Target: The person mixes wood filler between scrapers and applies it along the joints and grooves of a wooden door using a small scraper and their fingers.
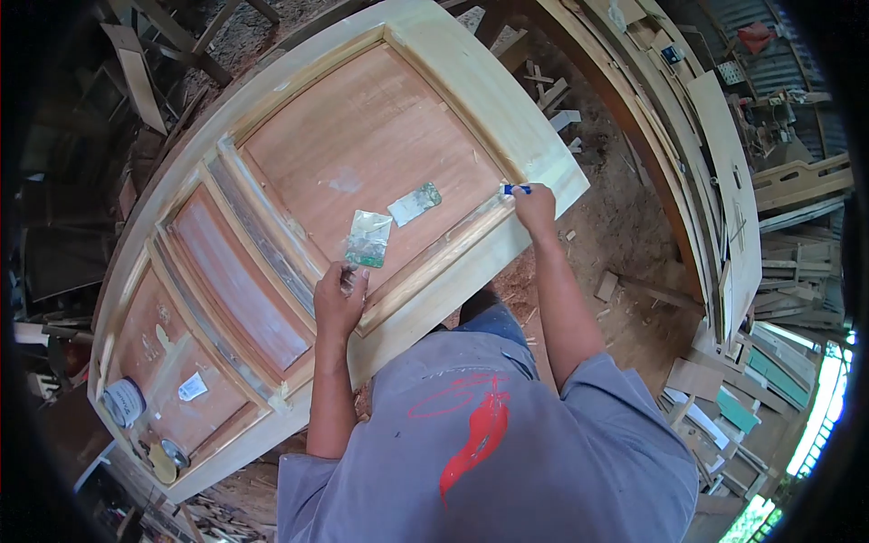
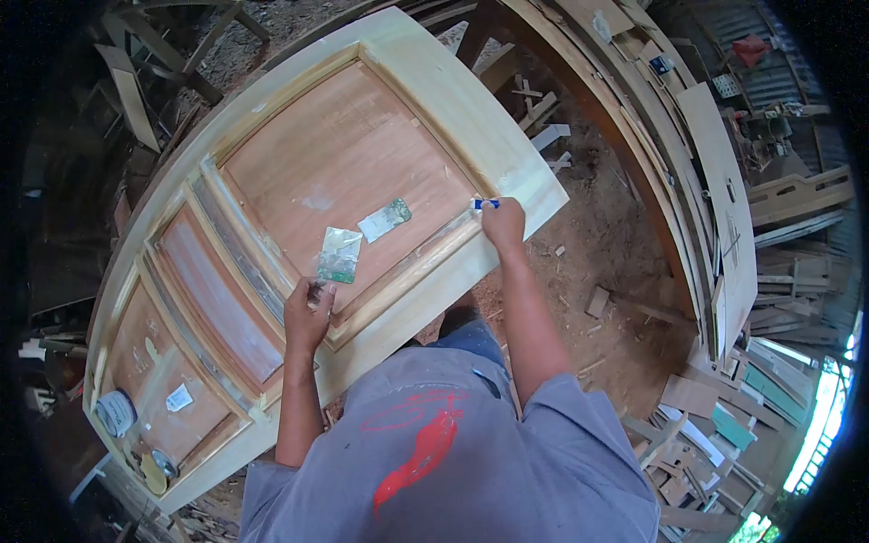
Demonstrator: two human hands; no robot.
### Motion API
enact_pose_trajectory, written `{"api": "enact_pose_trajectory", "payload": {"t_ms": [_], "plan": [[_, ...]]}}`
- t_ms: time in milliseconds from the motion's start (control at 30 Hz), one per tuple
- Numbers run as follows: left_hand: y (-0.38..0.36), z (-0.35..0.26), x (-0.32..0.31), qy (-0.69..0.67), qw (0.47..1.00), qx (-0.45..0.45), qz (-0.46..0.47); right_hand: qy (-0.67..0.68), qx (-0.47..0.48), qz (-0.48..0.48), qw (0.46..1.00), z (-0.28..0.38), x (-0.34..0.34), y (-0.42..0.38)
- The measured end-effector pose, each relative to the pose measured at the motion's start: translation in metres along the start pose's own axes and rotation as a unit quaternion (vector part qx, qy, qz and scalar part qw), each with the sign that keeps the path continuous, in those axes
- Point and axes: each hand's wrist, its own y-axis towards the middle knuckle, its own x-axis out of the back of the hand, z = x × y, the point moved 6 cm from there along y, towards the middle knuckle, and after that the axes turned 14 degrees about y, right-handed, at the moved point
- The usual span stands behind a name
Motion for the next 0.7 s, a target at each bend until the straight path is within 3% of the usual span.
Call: {"api": "enact_pose_trajectory", "payload": {"t_ms": [100, 200, 400, 500, 700], "plan": [[-0.004, -0.002, 0.003, -0.002, 1.000, 0.007, 0.005, 0.140, -0.111, 0.032, 0.983, -0.019, 0.006, 0.001], [-0.009, -0.003, 0.000, -0.006, 1.000, 0.013, 0.010, 0.238, -0.164, 0.043, 0.956, -0.035, 0.010, -0.002], [-0.016, -0.004, -0.018, 0.003, 0.998, 0.030, 0.050, 0.219, -0.136, 0.063, 0.964, -0.035, 0.023, 0.001], [-0.017, -0.010, -0.025, -0.004, 0.999, 0.019, 0.048, 0.054, 0.098, 0.047, 0.993, -0.015, 0.031, 0.004], [-0.019, -0.014, -0.038, -0.011, 0.998, 0.045, 0.050, 0.015, 0.234, 0.071, 0.970, 0.018, 0.015, 0.010]]}}
